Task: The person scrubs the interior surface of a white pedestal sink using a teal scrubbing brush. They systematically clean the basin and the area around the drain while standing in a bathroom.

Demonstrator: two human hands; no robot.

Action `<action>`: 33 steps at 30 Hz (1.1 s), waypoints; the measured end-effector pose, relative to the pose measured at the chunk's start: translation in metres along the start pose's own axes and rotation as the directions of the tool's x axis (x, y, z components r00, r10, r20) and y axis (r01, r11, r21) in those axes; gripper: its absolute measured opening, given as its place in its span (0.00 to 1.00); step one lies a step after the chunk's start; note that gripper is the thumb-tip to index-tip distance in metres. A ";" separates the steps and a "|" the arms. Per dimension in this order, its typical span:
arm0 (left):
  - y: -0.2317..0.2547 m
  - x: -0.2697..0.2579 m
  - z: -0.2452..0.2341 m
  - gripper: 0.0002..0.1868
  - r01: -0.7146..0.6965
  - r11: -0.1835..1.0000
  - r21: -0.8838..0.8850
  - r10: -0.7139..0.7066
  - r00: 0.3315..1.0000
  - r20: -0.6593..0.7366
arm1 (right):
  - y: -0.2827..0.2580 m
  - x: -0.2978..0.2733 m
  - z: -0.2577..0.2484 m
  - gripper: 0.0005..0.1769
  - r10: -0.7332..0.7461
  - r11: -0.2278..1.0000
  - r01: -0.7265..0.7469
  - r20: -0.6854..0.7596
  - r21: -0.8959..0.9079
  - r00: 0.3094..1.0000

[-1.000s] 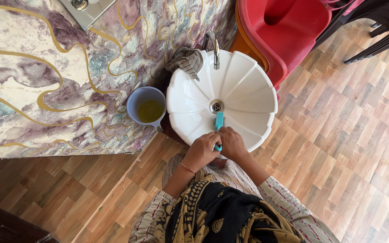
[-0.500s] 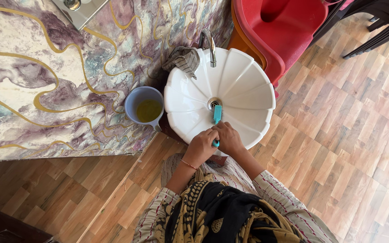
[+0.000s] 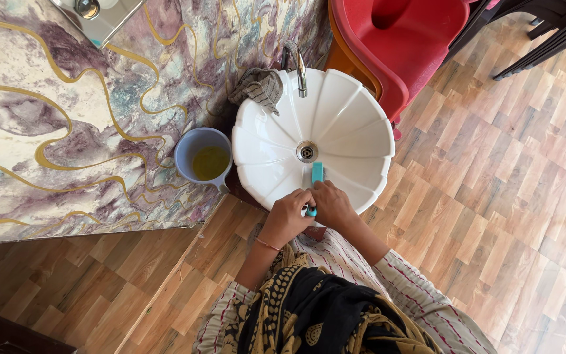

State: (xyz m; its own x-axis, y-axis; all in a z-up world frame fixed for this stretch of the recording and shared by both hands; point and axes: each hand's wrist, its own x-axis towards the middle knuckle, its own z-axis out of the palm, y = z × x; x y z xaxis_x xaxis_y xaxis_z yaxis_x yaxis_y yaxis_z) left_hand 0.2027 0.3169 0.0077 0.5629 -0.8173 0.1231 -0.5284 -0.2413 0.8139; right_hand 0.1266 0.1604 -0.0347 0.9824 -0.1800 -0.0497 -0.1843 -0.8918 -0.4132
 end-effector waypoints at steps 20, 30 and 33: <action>0.033 0.024 -0.009 0.11 -0.031 0.998 -0.056 0.033 0.999 0.032 | 0.012 -0.001 -0.042 0.10 -0.052 0.986 0.037 0.093 0.161 0.994; 0.037 0.022 -0.009 0.10 -0.052 0.998 -0.028 0.052 0.999 -0.004 | 0.009 -0.003 -0.035 0.13 -0.099 0.977 0.096 0.007 0.189 0.995; 0.042 0.012 -0.010 0.11 -0.014 0.999 -0.049 0.017 0.997 0.070 | 0.009 -0.015 -0.042 0.12 -0.057 0.987 0.036 0.134 0.154 0.989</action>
State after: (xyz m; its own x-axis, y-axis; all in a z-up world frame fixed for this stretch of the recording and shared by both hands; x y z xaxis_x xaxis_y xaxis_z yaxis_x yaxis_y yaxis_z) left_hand 0.1934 0.3019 0.0493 0.5078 -0.8560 0.0967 -0.5039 -0.2041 0.8393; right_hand 0.1084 0.1373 0.0006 0.9865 -0.0718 -0.1471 -0.1419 -0.8229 -0.5501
